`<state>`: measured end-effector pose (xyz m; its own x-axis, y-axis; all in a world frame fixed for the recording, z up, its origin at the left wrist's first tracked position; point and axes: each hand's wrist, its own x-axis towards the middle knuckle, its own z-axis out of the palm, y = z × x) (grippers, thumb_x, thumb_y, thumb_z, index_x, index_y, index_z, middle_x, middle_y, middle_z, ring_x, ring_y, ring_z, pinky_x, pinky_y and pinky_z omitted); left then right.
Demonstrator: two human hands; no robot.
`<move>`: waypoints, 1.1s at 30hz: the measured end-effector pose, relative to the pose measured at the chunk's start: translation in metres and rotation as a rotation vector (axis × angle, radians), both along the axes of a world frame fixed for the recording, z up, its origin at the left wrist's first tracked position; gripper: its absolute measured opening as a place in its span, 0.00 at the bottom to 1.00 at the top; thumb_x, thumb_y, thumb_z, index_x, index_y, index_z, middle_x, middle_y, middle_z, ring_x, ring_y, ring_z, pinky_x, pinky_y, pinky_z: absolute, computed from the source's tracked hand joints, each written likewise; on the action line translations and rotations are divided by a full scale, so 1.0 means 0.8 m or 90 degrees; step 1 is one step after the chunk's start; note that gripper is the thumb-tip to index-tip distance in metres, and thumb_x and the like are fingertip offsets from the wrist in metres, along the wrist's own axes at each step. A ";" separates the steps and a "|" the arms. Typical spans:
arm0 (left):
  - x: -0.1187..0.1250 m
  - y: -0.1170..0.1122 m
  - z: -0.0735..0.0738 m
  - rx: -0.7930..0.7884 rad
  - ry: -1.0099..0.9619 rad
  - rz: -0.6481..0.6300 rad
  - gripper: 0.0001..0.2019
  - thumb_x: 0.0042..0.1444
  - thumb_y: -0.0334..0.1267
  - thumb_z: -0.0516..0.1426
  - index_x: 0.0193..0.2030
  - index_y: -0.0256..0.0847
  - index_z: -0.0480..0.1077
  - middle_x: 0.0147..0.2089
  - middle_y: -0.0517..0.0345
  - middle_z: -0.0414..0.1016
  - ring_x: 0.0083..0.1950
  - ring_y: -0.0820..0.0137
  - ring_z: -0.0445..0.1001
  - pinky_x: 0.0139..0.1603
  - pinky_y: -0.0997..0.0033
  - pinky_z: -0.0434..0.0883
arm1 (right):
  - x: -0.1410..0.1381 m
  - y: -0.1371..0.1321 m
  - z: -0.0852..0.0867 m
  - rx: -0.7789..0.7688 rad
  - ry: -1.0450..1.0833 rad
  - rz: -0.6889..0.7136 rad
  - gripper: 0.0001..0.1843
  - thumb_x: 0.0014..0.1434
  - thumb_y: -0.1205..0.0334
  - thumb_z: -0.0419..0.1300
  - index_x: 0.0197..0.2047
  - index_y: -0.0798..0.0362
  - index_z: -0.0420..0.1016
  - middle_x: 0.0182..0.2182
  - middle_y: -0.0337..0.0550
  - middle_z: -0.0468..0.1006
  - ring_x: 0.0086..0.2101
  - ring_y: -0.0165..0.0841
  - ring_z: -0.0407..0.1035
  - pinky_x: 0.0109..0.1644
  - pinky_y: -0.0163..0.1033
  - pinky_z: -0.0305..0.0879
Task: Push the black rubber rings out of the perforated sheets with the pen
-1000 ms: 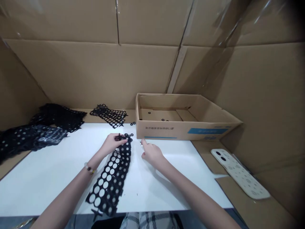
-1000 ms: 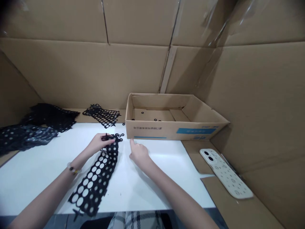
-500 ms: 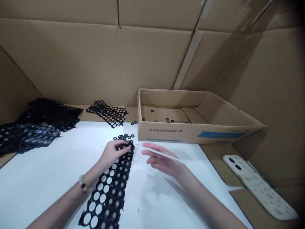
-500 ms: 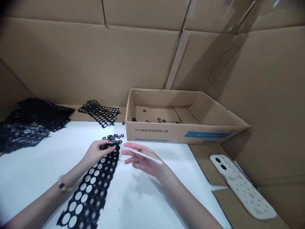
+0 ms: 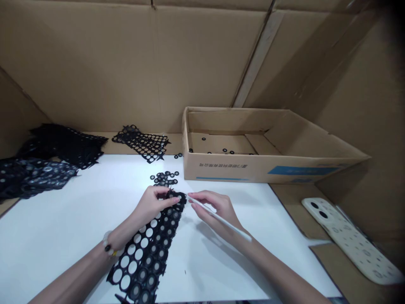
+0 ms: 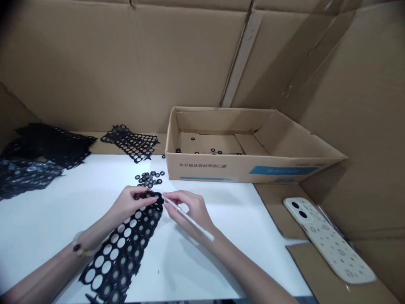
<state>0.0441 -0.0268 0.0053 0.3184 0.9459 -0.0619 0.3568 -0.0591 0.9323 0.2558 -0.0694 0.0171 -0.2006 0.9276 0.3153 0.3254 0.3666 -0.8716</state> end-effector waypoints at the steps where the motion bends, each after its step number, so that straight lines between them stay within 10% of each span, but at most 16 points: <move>1: 0.000 -0.001 0.000 0.010 0.012 0.004 0.15 0.49 0.48 0.63 0.25 0.36 0.73 0.25 0.60 0.74 0.28 0.70 0.69 0.29 0.73 0.64 | -0.001 0.000 -0.001 0.001 -0.005 -0.008 0.08 0.58 0.62 0.61 0.39 0.52 0.79 0.34 0.45 0.82 0.32 0.36 0.76 0.35 0.38 0.71; 33: 0.006 -0.007 -0.009 0.128 -0.032 -0.025 0.08 0.56 0.42 0.60 0.33 0.39 0.75 0.37 0.55 0.77 0.41 0.65 0.74 0.46 0.68 0.69 | -0.016 -0.003 -0.013 -0.023 -0.029 -0.083 0.06 0.59 0.64 0.58 0.33 0.51 0.77 0.32 0.43 0.83 0.32 0.36 0.76 0.37 0.37 0.70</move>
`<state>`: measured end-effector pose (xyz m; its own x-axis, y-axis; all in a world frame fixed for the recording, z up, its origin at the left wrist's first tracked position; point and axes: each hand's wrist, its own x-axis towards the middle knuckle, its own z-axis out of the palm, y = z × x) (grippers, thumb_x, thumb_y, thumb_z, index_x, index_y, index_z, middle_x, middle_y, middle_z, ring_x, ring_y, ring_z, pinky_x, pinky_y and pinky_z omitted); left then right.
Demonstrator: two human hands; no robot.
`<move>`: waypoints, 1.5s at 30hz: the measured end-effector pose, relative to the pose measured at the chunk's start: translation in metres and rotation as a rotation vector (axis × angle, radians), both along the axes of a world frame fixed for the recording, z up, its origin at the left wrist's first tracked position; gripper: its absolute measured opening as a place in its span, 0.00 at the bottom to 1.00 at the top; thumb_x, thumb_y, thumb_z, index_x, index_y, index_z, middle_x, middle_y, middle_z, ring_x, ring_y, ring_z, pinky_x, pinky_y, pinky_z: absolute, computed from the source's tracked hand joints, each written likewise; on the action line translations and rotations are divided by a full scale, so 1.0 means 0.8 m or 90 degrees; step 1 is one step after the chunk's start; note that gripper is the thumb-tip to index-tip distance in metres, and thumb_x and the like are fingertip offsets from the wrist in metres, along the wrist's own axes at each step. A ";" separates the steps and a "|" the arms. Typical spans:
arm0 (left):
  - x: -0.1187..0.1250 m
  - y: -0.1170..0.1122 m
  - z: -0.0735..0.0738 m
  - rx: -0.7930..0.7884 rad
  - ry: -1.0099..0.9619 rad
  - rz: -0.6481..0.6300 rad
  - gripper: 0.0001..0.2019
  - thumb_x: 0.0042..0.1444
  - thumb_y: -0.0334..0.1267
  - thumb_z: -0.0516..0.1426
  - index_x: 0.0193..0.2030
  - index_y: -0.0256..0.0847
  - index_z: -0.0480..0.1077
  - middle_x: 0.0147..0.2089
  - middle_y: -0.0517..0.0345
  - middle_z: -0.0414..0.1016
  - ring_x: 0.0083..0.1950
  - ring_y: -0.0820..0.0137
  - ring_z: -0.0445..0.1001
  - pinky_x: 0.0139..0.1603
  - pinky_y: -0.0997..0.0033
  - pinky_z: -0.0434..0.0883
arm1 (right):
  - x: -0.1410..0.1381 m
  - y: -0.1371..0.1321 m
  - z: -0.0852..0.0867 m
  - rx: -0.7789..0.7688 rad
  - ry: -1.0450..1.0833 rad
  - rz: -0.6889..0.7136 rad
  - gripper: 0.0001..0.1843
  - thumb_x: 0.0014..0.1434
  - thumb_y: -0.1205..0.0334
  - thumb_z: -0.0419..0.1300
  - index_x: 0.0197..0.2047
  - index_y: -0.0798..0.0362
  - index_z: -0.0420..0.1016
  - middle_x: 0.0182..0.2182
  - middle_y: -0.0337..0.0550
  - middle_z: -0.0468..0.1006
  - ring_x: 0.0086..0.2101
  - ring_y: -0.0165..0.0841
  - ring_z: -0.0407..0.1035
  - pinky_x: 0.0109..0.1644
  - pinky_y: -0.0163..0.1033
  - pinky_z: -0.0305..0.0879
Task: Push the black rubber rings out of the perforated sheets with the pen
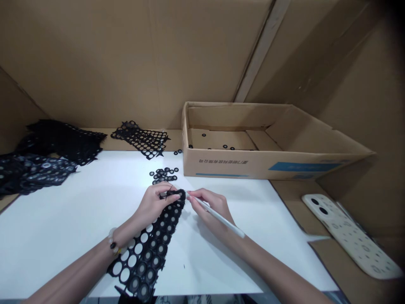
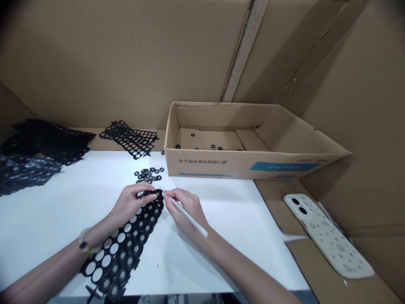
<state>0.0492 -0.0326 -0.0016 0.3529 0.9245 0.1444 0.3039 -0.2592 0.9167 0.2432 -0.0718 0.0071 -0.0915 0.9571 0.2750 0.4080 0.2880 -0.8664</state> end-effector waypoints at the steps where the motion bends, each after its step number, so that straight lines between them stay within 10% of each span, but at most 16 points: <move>1: 0.000 0.000 0.001 0.002 -0.001 -0.012 0.08 0.57 0.42 0.60 0.33 0.39 0.75 0.36 0.55 0.77 0.41 0.65 0.73 0.46 0.68 0.69 | 0.000 0.000 -0.001 -0.001 0.000 0.005 0.06 0.59 0.64 0.58 0.34 0.51 0.77 0.32 0.43 0.82 0.32 0.36 0.76 0.37 0.38 0.70; 10: 0.004 -0.002 0.009 0.016 0.054 -0.056 0.10 0.58 0.44 0.58 0.33 0.41 0.75 0.38 0.54 0.76 0.45 0.62 0.66 0.51 0.62 0.64 | -0.008 0.001 -0.010 0.076 0.019 -0.019 0.06 0.61 0.64 0.55 0.34 0.51 0.73 0.42 0.49 0.80 0.43 0.39 0.75 0.47 0.41 0.69; 15: 0.003 -0.005 0.013 -0.027 0.102 -0.110 0.12 0.56 0.47 0.58 0.39 0.40 0.72 0.39 0.55 0.71 0.45 0.62 0.65 0.50 0.62 0.64 | -0.006 0.000 -0.007 0.011 0.036 -0.011 0.07 0.62 0.61 0.55 0.36 0.52 0.73 0.33 0.43 0.80 0.33 0.34 0.75 0.38 0.36 0.69; 24: 0.003 -0.011 0.002 0.233 0.189 0.204 0.16 0.56 0.40 0.57 0.48 0.41 0.59 0.48 0.51 0.59 0.52 0.60 0.59 0.54 0.56 0.61 | -0.009 -0.003 -0.006 0.024 0.089 0.019 0.05 0.61 0.62 0.57 0.34 0.52 0.73 0.37 0.45 0.81 0.36 0.35 0.76 0.42 0.37 0.71; 35: -0.001 -0.016 0.010 0.247 0.244 0.073 0.10 0.60 0.37 0.51 0.31 0.41 0.71 0.45 0.52 0.57 0.50 0.58 0.55 0.54 0.53 0.57 | -0.004 0.003 -0.013 -0.051 0.043 -0.036 0.09 0.63 0.58 0.55 0.36 0.52 0.73 0.32 0.41 0.79 0.31 0.33 0.72 0.34 0.35 0.66; 40: -0.021 0.009 0.014 0.229 0.164 0.227 0.13 0.60 0.39 0.50 0.26 0.40 0.67 0.42 0.52 0.60 0.49 0.58 0.59 0.54 0.52 0.59 | 0.008 0.017 -0.013 -0.125 0.090 -0.065 0.10 0.62 0.58 0.54 0.34 0.52 0.72 0.32 0.40 0.78 0.33 0.34 0.71 0.36 0.36 0.64; 45: -0.042 0.043 -0.007 0.201 0.382 0.296 0.13 0.60 0.46 0.53 0.33 0.42 0.74 0.50 0.49 0.65 0.52 0.52 0.54 0.53 0.48 0.58 | 0.005 0.011 -0.008 -0.124 0.054 0.048 0.08 0.62 0.59 0.56 0.34 0.52 0.73 0.32 0.40 0.78 0.34 0.34 0.72 0.37 0.36 0.64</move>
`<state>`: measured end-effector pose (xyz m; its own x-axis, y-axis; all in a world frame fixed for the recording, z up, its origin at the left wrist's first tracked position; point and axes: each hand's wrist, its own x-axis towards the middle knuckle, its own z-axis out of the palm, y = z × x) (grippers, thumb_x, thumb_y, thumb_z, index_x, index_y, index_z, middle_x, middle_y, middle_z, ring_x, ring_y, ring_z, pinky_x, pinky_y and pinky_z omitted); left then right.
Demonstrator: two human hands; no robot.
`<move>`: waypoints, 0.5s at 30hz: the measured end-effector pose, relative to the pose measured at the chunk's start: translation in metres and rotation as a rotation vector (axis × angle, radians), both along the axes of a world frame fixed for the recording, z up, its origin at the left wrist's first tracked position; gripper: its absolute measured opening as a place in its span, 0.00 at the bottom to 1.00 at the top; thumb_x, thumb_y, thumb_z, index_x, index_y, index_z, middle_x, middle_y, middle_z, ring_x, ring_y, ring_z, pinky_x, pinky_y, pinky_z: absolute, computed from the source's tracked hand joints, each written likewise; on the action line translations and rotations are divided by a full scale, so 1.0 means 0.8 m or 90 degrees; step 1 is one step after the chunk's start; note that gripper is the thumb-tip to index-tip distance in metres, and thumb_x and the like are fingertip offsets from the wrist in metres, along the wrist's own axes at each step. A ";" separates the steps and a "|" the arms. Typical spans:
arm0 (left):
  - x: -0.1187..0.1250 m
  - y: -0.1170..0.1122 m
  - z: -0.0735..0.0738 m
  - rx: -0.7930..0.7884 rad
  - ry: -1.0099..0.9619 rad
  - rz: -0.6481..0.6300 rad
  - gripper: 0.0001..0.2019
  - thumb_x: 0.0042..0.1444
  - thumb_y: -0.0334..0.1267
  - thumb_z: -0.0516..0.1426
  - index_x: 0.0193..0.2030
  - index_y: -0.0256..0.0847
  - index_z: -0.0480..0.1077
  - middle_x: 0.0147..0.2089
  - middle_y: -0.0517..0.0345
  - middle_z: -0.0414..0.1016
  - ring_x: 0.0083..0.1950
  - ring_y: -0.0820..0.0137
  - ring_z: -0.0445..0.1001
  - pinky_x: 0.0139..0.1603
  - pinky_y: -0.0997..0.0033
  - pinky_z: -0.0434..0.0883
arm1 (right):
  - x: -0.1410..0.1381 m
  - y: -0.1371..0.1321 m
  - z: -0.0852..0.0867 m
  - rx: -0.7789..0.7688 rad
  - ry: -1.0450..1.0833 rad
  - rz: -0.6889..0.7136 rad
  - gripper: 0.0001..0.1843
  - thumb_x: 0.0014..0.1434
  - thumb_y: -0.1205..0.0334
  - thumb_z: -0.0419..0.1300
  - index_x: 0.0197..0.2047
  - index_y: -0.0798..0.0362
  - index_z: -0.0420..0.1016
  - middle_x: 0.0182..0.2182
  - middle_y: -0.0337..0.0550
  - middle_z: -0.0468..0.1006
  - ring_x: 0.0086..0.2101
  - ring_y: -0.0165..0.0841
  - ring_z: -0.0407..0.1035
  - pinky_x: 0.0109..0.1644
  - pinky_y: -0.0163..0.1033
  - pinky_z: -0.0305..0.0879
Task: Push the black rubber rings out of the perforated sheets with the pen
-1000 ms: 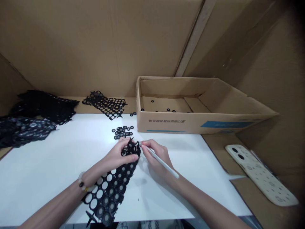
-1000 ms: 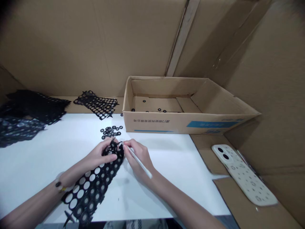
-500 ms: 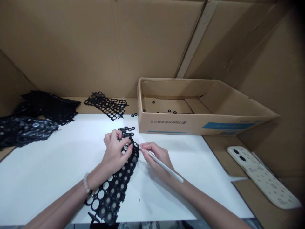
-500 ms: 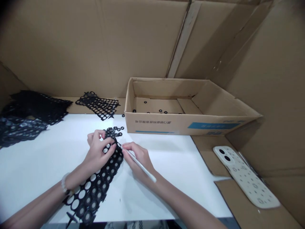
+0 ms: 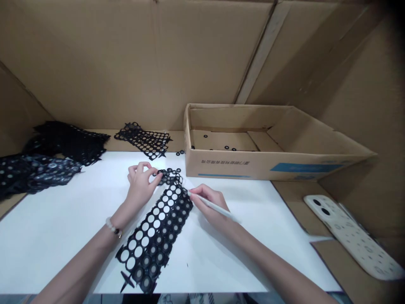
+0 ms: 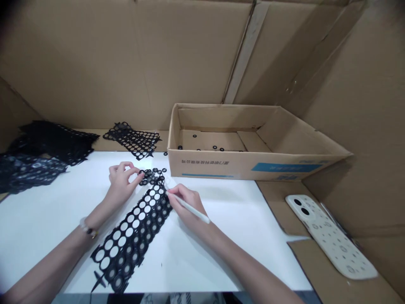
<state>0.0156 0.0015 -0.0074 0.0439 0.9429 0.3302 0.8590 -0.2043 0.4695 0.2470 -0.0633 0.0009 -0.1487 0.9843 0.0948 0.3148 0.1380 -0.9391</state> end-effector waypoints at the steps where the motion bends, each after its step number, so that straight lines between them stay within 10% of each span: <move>1: -0.002 0.004 -0.005 -0.015 0.033 -0.004 0.13 0.60 0.46 0.53 0.34 0.43 0.74 0.50 0.49 0.66 0.52 0.51 0.55 0.52 0.47 0.58 | -0.002 -0.003 0.001 0.007 -0.002 0.021 0.08 0.62 0.59 0.56 0.34 0.52 0.73 0.32 0.40 0.79 0.33 0.34 0.72 0.36 0.35 0.64; 9: -0.002 0.005 -0.009 -0.037 -0.007 -0.053 0.12 0.62 0.46 0.51 0.41 0.44 0.72 0.49 0.50 0.71 0.53 0.52 0.57 0.55 0.47 0.58 | 0.000 -0.006 0.006 0.025 0.015 0.041 0.08 0.61 0.58 0.57 0.34 0.52 0.74 0.33 0.43 0.80 0.34 0.35 0.74 0.36 0.36 0.66; 15: 0.006 -0.004 -0.001 -0.230 -0.369 -0.454 0.29 0.55 0.52 0.58 0.62 0.43 0.61 0.55 0.47 0.71 0.57 0.56 0.66 0.60 0.57 0.60 | 0.007 -0.006 0.017 -0.010 0.085 0.072 0.09 0.59 0.56 0.60 0.36 0.52 0.75 0.35 0.44 0.81 0.35 0.36 0.75 0.38 0.37 0.69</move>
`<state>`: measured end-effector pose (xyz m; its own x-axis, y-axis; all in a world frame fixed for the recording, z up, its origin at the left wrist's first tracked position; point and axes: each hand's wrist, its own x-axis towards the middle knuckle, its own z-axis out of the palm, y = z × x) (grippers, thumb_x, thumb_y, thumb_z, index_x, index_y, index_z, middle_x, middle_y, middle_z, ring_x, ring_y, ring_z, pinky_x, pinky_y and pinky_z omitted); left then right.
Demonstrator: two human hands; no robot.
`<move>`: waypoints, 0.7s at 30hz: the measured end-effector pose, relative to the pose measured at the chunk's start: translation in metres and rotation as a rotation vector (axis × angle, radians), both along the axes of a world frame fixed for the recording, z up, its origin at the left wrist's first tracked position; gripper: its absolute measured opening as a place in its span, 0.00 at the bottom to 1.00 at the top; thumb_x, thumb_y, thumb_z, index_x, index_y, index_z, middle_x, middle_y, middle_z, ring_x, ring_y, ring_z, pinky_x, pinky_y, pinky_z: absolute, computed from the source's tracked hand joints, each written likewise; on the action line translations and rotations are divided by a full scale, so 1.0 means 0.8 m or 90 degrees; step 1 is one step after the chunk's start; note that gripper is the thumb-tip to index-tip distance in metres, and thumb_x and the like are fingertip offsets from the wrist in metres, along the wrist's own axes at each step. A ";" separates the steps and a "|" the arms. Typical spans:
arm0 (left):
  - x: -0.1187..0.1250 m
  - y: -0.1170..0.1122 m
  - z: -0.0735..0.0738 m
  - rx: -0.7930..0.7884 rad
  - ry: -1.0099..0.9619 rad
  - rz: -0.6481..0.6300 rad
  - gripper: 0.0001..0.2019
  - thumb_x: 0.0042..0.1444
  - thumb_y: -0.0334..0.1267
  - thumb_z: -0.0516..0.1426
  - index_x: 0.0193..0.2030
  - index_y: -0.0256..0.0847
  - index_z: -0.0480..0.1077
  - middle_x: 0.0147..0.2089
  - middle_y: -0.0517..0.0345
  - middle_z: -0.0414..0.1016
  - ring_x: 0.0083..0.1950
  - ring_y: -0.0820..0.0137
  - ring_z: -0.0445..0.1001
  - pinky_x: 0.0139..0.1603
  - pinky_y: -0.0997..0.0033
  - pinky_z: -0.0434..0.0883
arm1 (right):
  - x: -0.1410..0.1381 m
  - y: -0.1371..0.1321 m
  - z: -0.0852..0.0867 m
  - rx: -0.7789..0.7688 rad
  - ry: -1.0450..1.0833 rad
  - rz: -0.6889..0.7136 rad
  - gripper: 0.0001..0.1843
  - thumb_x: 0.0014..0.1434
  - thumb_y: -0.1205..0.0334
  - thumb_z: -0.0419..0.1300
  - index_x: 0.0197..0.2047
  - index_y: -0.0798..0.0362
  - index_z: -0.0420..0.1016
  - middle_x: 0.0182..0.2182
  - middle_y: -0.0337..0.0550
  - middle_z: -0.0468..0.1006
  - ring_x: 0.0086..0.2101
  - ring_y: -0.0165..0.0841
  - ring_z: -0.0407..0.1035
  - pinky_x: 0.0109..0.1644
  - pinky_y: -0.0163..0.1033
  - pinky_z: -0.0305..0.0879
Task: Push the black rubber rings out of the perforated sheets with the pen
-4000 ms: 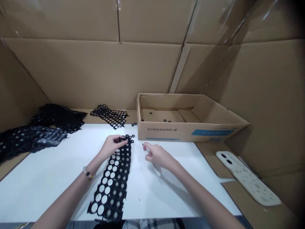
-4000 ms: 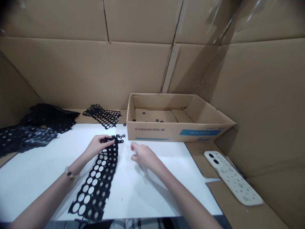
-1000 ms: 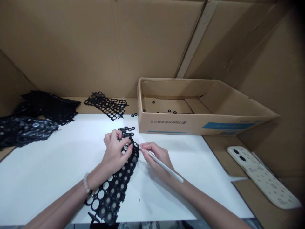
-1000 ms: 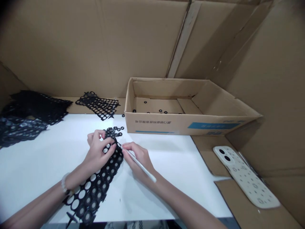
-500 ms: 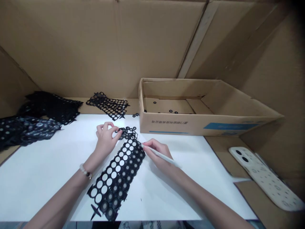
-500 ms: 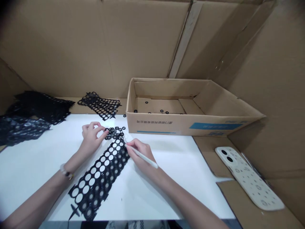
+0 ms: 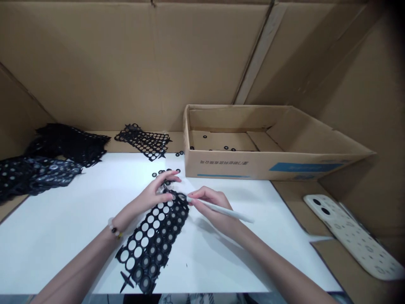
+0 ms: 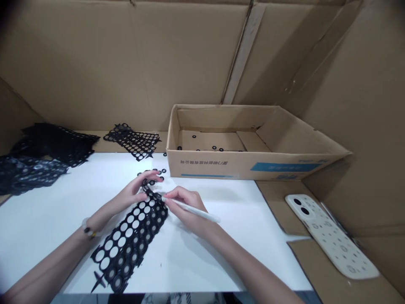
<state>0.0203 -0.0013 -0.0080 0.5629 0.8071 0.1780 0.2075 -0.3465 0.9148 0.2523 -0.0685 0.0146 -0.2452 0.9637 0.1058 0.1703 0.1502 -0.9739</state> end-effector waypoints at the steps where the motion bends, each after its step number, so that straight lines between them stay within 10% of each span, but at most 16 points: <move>1: 0.002 -0.002 0.001 -0.028 -0.014 -0.024 0.30 0.52 0.51 0.61 0.60 0.42 0.64 0.51 0.47 0.73 0.54 0.57 0.68 0.59 0.58 0.62 | 0.001 0.001 0.002 -0.002 0.010 -0.009 0.09 0.59 0.56 0.60 0.35 0.52 0.75 0.34 0.44 0.81 0.34 0.36 0.75 0.37 0.38 0.69; 9: 0.025 -0.019 0.012 -0.047 0.072 0.142 0.14 0.49 0.43 0.62 0.22 0.38 0.65 0.22 0.64 0.65 0.28 0.72 0.64 0.32 0.72 0.63 | 0.007 0.008 0.003 0.042 -0.044 -0.081 0.08 0.59 0.57 0.60 0.35 0.52 0.76 0.32 0.44 0.81 0.33 0.36 0.75 0.36 0.38 0.70; 15: 0.034 -0.025 0.011 -0.118 0.034 0.160 0.15 0.52 0.45 0.60 0.22 0.38 0.65 0.21 0.65 0.64 0.25 0.74 0.62 0.28 0.74 0.61 | 0.006 0.003 0.006 0.293 -0.097 -0.123 0.03 0.60 0.65 0.59 0.35 0.51 0.75 0.35 0.45 0.80 0.37 0.36 0.75 0.43 0.40 0.71; 21: 0.036 -0.030 0.008 -0.124 0.033 0.172 0.12 0.49 0.44 0.62 0.26 0.37 0.68 0.24 0.64 0.67 0.27 0.73 0.64 0.30 0.74 0.62 | 0.003 0.004 0.000 0.305 -0.108 -0.081 0.04 0.60 0.64 0.59 0.35 0.51 0.77 0.34 0.45 0.81 0.35 0.36 0.76 0.41 0.41 0.73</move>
